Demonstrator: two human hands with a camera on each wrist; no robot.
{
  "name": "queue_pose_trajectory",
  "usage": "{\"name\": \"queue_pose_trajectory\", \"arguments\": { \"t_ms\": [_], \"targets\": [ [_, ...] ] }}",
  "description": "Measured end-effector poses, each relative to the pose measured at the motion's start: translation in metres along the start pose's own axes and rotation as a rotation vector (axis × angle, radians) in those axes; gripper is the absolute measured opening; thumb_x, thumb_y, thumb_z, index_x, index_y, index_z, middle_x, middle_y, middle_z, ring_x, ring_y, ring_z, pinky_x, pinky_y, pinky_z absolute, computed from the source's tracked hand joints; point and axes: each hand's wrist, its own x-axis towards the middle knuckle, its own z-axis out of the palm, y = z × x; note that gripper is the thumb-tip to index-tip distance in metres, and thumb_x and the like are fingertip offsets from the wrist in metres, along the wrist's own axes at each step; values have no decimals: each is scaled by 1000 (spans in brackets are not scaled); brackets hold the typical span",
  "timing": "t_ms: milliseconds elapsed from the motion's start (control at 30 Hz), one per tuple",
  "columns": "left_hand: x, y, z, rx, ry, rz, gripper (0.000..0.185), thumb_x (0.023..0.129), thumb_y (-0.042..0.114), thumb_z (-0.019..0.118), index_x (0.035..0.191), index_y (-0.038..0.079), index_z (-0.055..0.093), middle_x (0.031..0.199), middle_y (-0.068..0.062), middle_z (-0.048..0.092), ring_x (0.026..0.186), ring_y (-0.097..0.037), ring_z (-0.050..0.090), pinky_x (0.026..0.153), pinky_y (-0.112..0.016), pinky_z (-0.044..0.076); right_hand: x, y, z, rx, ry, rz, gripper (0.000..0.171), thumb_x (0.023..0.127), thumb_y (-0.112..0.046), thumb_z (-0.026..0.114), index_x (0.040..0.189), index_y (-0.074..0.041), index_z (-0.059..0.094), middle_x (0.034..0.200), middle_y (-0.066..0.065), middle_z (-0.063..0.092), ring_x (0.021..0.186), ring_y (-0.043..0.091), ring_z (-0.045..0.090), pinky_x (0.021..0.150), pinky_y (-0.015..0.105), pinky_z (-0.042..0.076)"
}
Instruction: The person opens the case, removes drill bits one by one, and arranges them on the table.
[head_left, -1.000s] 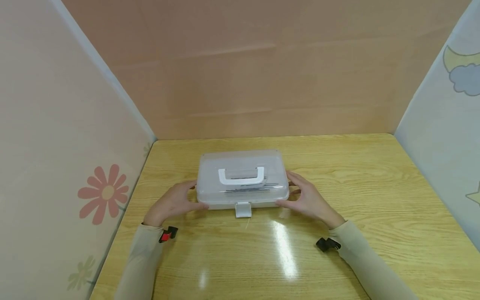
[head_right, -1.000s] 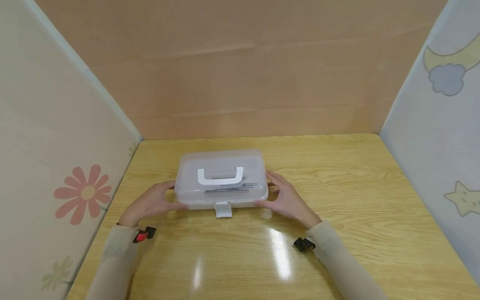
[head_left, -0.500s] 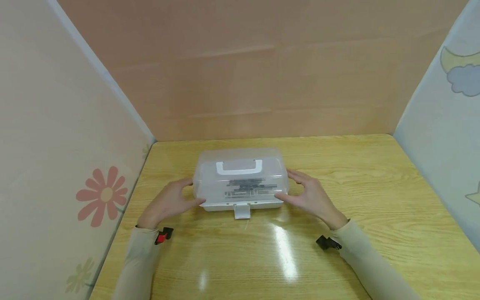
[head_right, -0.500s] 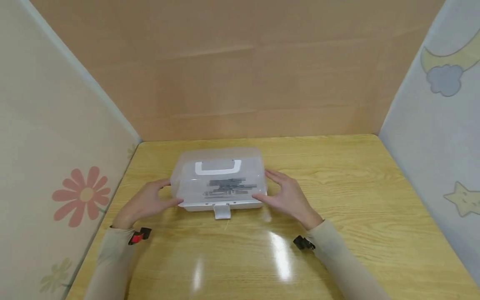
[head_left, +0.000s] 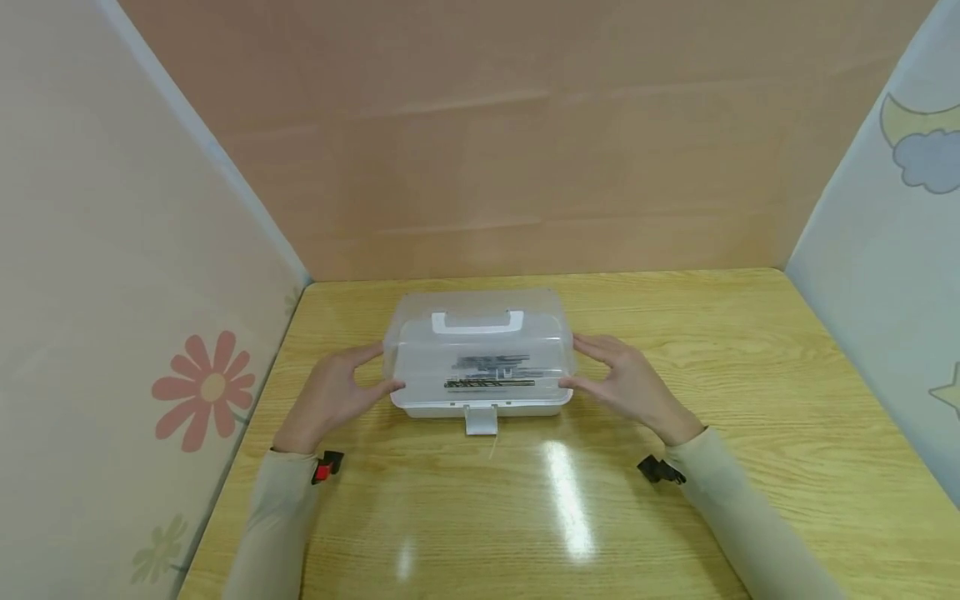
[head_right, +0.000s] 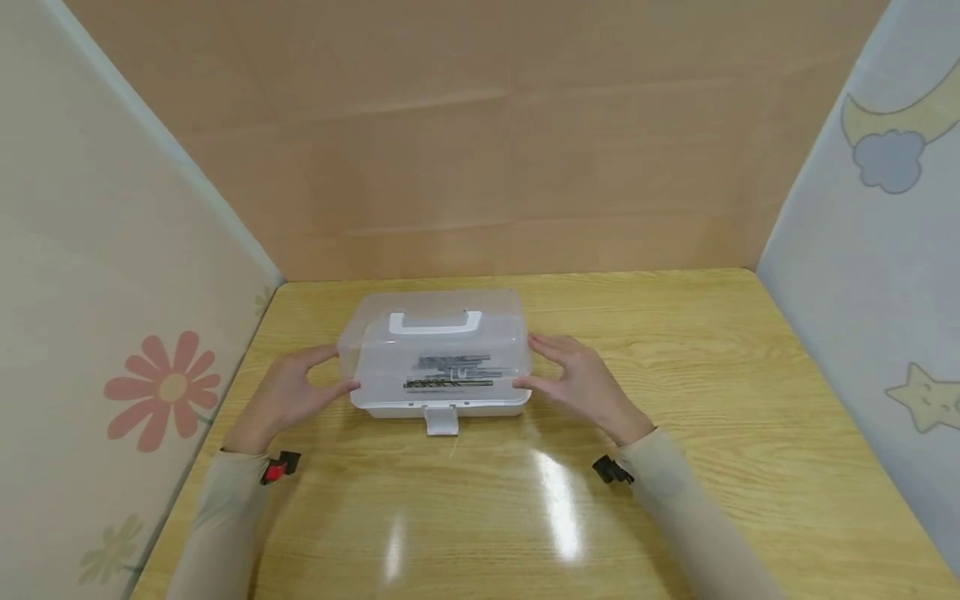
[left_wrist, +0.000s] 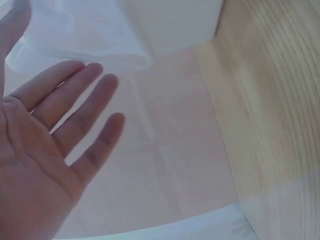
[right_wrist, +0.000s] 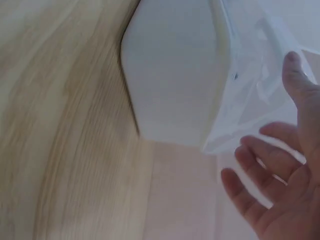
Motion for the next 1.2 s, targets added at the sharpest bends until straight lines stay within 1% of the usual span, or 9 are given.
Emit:
{"name": "queue_pose_trajectory", "arguments": {
  "t_ms": [233,400,500,567,667,733,833,1067,1200],
  "targets": [
    [6,-3,3,29,110,83,60,98,41,78,144,4,66,144,-20,68,133,-45,64,111,-63,51,10,16,1,16,107,-151,56,83,-6,87,136,-2,71,138,22,70,126,46,67,104,64,55],
    [16,0,6,-41,140,35,58,102,46,72,144,6,66,145,-18,67,133,-45,62,109,-64,51,22,19,-1,38,189,-151,47,79,0,87,125,2,76,126,23,75,118,45,72,102,59,57],
    [24,1,6,-144,141,-33,59,105,51,65,144,6,64,146,-18,66,132,-46,61,108,-63,51,31,17,-4,27,209,-111,38,85,-4,85,121,4,77,121,24,77,112,46,74,97,60,59],
    [31,2,6,-222,145,-64,60,107,53,59,143,4,61,146,-20,65,130,-48,60,107,-63,51,38,15,-7,18,205,-72,33,91,-9,82,120,5,77,120,26,77,90,44,77,92,60,61],
    [42,2,5,-309,163,-59,59,111,52,52,140,2,59,143,-24,65,131,-49,61,111,-63,50,50,13,-11,33,187,3,29,99,-17,76,118,4,77,117,25,78,79,41,74,87,60,61],
    [48,2,5,-359,178,-49,57,112,51,48,137,0,58,143,-25,65,133,-48,61,113,-63,49,56,12,-12,66,168,63,29,103,-22,72,116,3,76,114,23,79,81,40,73,88,60,60],
    [55,1,7,-437,205,-33,55,115,47,40,132,-2,58,140,-27,65,134,-46,62,114,-62,49,63,10,-12,115,145,157,36,108,-34,64,112,1,74,110,19,79,107,38,74,93,57,57],
    [69,-5,18,-659,240,-30,56,118,39,33,132,-11,53,141,-32,59,138,-48,58,113,-61,50,79,13,-6,246,128,321,59,110,-56,48,106,1,66,110,23,71,93,25,59,84,38,47],
    [74,-10,25,-769,229,-75,53,118,36,37,140,-11,51,147,-32,55,140,-48,56,115,-60,50,86,14,-2,308,113,397,65,109,-63,44,99,-1,60,116,23,71,104,28,66,90,38,54]
  ]
}}
